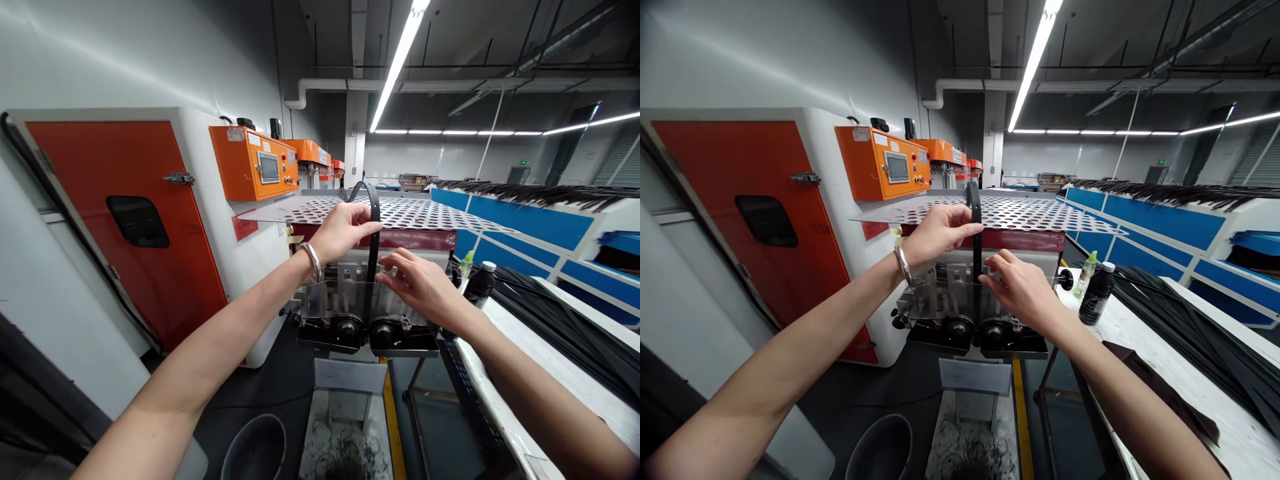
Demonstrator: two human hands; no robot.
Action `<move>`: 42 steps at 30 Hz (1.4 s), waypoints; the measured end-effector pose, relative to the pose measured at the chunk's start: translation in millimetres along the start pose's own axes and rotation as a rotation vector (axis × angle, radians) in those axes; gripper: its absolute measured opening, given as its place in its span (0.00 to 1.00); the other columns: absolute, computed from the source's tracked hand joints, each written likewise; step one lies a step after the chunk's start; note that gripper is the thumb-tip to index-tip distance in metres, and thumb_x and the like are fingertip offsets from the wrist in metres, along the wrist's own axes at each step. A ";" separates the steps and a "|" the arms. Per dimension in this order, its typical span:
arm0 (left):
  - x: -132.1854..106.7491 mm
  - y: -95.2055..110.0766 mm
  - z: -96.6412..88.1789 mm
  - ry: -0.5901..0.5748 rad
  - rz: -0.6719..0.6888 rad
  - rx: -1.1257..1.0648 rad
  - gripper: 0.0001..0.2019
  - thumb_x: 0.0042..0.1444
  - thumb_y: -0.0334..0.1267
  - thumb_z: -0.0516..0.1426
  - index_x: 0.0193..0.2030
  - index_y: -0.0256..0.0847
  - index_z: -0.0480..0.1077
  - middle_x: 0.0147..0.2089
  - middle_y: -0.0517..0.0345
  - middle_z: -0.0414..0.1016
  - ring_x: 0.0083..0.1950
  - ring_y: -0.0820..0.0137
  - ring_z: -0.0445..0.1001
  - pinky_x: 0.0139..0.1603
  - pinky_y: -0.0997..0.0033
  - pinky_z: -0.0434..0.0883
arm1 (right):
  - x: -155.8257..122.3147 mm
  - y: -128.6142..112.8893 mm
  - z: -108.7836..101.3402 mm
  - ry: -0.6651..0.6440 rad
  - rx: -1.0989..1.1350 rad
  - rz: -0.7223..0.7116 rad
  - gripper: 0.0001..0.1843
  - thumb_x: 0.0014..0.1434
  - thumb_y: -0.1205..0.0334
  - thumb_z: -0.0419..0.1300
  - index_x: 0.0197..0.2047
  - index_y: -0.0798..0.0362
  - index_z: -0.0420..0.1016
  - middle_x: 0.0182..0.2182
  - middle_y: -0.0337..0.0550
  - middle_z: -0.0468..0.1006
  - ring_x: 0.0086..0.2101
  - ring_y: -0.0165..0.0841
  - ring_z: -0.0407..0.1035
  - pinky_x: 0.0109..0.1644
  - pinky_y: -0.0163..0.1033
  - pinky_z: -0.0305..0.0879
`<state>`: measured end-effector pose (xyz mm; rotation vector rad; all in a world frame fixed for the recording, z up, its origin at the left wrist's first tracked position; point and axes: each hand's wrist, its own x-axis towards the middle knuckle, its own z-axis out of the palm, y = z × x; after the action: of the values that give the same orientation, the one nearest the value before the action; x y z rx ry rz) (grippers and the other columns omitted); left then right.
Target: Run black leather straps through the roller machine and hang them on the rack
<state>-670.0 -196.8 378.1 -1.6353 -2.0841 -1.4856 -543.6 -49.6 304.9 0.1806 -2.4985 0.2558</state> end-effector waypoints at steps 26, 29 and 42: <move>-336.9 -70.9 146.1 0.125 -1.031 -0.378 0.24 0.60 0.57 0.47 0.36 0.36 0.71 0.24 0.63 0.64 0.19 0.80 0.55 0.18 0.76 0.50 | -151.5 24.4 233.9 -0.197 0.785 0.660 0.09 0.53 0.56 0.59 0.36 0.49 0.73 0.41 0.46 0.78 0.45 0.45 0.69 0.49 0.44 0.61; -357.6 -81.9 156.5 0.130 -1.076 -0.351 0.24 0.59 0.58 0.48 0.38 0.36 0.71 0.26 0.62 0.65 0.21 0.78 0.58 0.19 0.76 0.53 | -159.8 21.8 234.2 -0.239 0.804 0.628 0.06 0.50 0.59 0.59 0.32 0.50 0.72 0.39 0.45 0.76 0.45 0.44 0.68 0.47 0.42 0.60; -321.6 -99.3 203.4 0.117 -1.334 -0.789 0.10 0.40 0.39 0.60 0.31 0.39 0.70 0.34 0.60 0.70 0.41 0.68 0.68 0.41 0.70 0.63 | -222.6 -15.2 236.5 -0.550 1.193 0.845 0.10 0.47 0.58 0.58 0.20 0.52 0.63 0.19 0.35 0.67 0.25 0.30 0.61 0.31 0.33 0.54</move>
<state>-522.1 -264.3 20.1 0.1594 -2.7842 -2.8556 -496.0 -102.0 -12.4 -0.4081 -2.4037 2.2550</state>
